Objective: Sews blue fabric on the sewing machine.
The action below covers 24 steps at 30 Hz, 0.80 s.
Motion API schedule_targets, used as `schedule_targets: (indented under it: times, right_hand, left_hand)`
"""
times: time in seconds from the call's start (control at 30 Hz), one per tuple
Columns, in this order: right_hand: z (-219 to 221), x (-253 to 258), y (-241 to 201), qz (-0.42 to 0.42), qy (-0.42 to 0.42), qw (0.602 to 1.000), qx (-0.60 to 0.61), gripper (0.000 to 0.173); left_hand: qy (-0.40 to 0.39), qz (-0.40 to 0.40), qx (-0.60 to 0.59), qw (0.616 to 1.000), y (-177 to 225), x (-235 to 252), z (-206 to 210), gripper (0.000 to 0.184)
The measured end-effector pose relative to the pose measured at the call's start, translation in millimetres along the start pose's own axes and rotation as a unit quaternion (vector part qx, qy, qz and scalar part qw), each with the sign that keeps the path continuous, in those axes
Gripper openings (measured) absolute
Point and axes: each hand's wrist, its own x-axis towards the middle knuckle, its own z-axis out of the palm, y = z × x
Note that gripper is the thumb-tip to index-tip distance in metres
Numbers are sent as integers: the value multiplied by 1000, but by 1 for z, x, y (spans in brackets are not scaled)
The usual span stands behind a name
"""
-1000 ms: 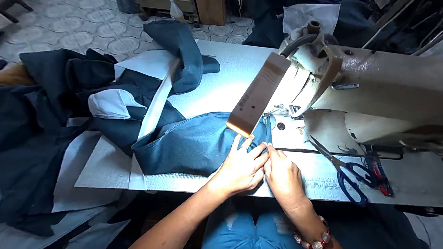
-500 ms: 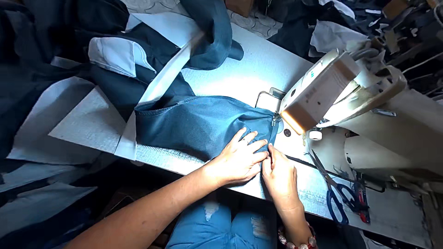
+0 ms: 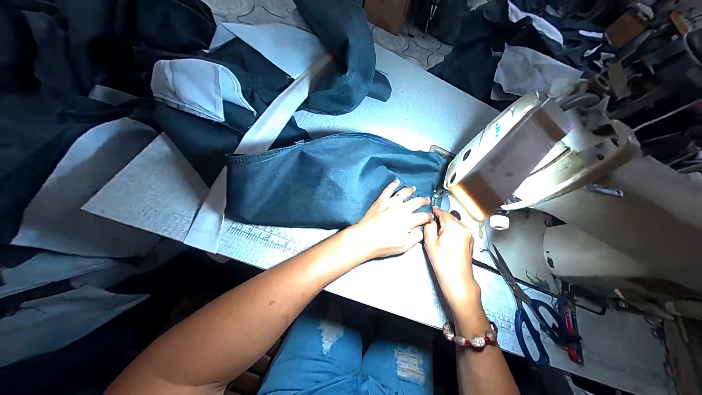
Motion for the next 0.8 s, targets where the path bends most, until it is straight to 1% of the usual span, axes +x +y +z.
schedule_targets:
  times: [0.07,0.13,0.2,0.27,0.33,0.4,0.43,0.47,0.53,0.57,0.63,0.67,0.7,0.73,0.77,0.8]
  right_hand:
    - [2,3,10,-31,34,999,22,27]
    - [4,0,22,-68,80,992,67,25]
    - [1,-8,31,-74,105,988,80,24]
    - [1,-19,38,-55,111,991,57,23]
    - [6,-23,37,-33,103,992,67,24]
    - [11,-22,30,-14,92,990,109,29]
    - [13,-19,25,-5,97,986,132,32]
    - [16,-14,22,4,107,982,154,31]
    - [22,-6,20,-3,135,973,188,21]
    - [23,-6,20,-11,144,968,207,19]
    - [24,-15,16,-16,153,951,267,16]
    - [23,-23,12,-3,140,930,339,13]
    - [19,-32,5,35,114,887,447,12]
    - [10,-42,-6,98,86,820,557,11]
    - [-1,-50,-15,169,53,740,649,11]
    - [-10,-58,-20,225,26,665,711,13]
  left_hand:
    - [-33,-12,-10,999,-2,4,-6,45]
    - [-54,-5,-22,998,-9,5,-9,48]
    - [-63,-3,-41,997,-15,5,-9,46]
    - [-39,-5,-79,996,-17,5,-9,34]
    - [21,-6,-116,993,-18,6,-5,32]
    - [83,-3,-128,988,-11,3,-6,31]
    - [101,4,-109,989,-5,0,-9,31]
    - [104,9,-75,992,1,-5,-12,31]
    - [120,27,31,992,8,-18,-16,33]
    - [125,24,76,989,8,-26,-18,38]
    - [124,-9,130,984,5,-38,-20,53]
    - [139,-11,150,979,5,-42,-19,57]
    - [156,3,166,974,6,-43,-18,58]
    - [170,29,177,969,9,-42,-16,58]
    - [175,55,189,965,12,-38,-14,58]
    - [176,77,197,961,15,-34,-12,57]
